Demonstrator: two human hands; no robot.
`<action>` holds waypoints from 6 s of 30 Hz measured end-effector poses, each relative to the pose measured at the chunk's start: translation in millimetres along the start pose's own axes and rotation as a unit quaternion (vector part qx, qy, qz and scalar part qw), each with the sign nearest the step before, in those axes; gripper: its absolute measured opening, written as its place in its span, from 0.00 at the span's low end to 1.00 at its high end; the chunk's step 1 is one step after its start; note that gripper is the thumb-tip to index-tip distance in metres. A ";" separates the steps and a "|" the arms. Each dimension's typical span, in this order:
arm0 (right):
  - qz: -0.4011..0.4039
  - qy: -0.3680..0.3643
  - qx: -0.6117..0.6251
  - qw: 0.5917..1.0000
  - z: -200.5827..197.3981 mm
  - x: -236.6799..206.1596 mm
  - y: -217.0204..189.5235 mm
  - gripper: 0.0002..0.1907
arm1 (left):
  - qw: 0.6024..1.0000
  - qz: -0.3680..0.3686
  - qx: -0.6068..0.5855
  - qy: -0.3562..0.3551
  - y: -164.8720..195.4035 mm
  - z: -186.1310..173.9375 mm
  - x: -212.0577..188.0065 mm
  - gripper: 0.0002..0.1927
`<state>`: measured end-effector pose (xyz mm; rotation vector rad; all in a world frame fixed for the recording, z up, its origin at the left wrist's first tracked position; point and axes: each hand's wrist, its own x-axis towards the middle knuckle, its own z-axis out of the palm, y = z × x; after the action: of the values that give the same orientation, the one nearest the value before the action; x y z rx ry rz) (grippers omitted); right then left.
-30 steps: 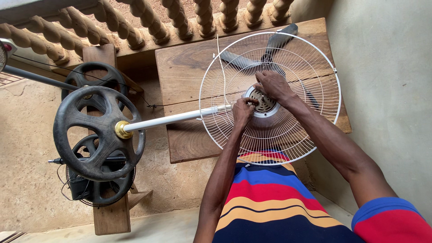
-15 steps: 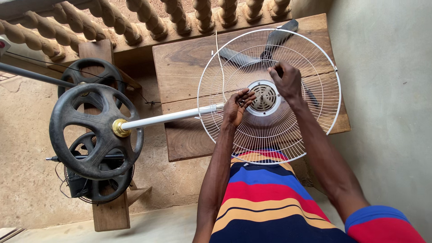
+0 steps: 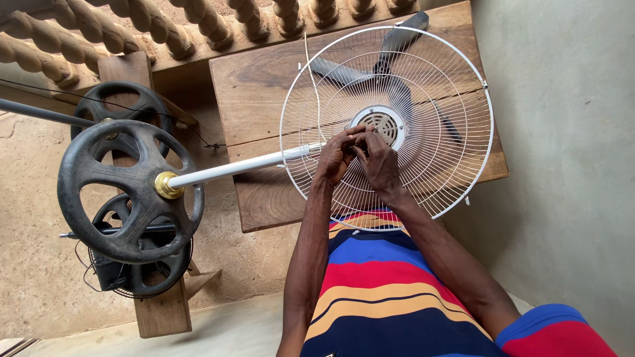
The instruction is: The person reassembles a pedestal fan on a wooden table. They attach the rear wire guard to the motor housing, mount the blade assembly onto the motor shaft, tighten the retaining nut by hand, and fit the front grille cover over the blades, pressing it into place.
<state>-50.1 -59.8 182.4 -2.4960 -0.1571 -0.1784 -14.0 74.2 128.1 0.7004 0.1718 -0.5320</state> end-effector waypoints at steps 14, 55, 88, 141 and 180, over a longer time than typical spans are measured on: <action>0.148 -0.041 -0.004 0.988 -5.0 -27.3 48.7 0.10 | 0.984 -0.073 0.127 0.097 -4.5 -21.7 -11.3 0.15; 0.164 -0.122 -0.111 0.973 -7.7 -24.6 72.1 0.07 | 0.742 0.007 0.656 0.135 -75.3 -4.5 30.4 0.11; 0.104 -0.097 -0.102 0.985 -16.8 -33.0 56.7 0.06 | 0.768 0.014 0.630 0.112 -69.7 -13.2 25.4 0.09; 0.056 -0.049 -0.148 0.986 3.5 -45.8 59.5 0.11 | 0.761 0.033 0.643 0.082 -61.7 -15.4 21.8 0.10; 0.179 -0.164 -0.149 0.959 -6.9 -19.2 48.3 0.17 | 0.871 -0.028 0.445 0.206 -21.9 -48.5 18.6 0.09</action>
<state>-62.2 -103.9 156.6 -2.7857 0.2035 0.3917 -8.3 84.3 72.9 1.7233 0.3530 -0.4996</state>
